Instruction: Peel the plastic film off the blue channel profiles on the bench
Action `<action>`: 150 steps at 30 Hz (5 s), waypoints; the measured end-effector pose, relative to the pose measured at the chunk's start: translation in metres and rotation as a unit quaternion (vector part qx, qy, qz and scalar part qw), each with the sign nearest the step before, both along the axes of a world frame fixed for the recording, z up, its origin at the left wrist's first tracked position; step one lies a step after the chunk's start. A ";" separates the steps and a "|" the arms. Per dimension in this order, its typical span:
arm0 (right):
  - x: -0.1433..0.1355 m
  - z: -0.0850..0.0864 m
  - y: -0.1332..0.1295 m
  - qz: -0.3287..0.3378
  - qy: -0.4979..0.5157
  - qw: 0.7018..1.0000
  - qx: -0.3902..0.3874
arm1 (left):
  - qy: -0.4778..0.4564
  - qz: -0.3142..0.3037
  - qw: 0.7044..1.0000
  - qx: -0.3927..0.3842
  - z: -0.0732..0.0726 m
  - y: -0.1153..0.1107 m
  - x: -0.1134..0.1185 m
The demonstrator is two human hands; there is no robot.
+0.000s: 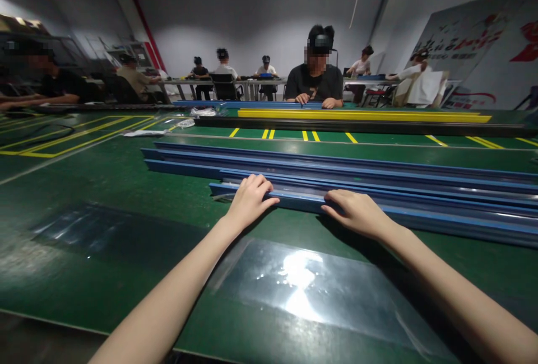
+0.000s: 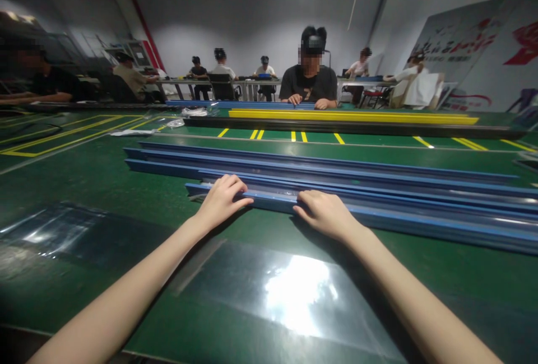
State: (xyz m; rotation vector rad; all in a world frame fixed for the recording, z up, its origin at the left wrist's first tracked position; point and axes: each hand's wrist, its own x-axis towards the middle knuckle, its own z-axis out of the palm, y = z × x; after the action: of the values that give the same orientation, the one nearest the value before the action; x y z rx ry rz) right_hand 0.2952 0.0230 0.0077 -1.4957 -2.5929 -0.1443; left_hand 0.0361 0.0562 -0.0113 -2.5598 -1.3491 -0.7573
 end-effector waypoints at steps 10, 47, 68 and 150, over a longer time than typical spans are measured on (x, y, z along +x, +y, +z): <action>-0.056 0.015 0.020 0.004 -0.048 0.999 0.016 | 0.020 -0.005 1.000 0.022 -0.002 -0.001 -0.001; -0.063 -0.027 0.020 0.030 0.032 0.979 0.201 | 0.035 -0.003 0.998 0.054 -0.001 0.003 -0.019; -0.064 -0.026 0.019 0.025 0.029 0.981 0.191 | -0.018 0.008 1.000 0.015 -0.004 0.003 -0.015; -0.066 -0.025 0.018 0.039 0.010 0.986 0.163 | 0.121 0.063 0.990 0.048 -0.011 0.009 -0.021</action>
State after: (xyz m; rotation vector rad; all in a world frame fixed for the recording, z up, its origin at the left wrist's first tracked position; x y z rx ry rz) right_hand 0.2289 0.0413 -0.0174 -1.2713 -2.4572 -0.5140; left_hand 0.0153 0.0651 -0.0222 -2.3760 -1.3450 -0.4602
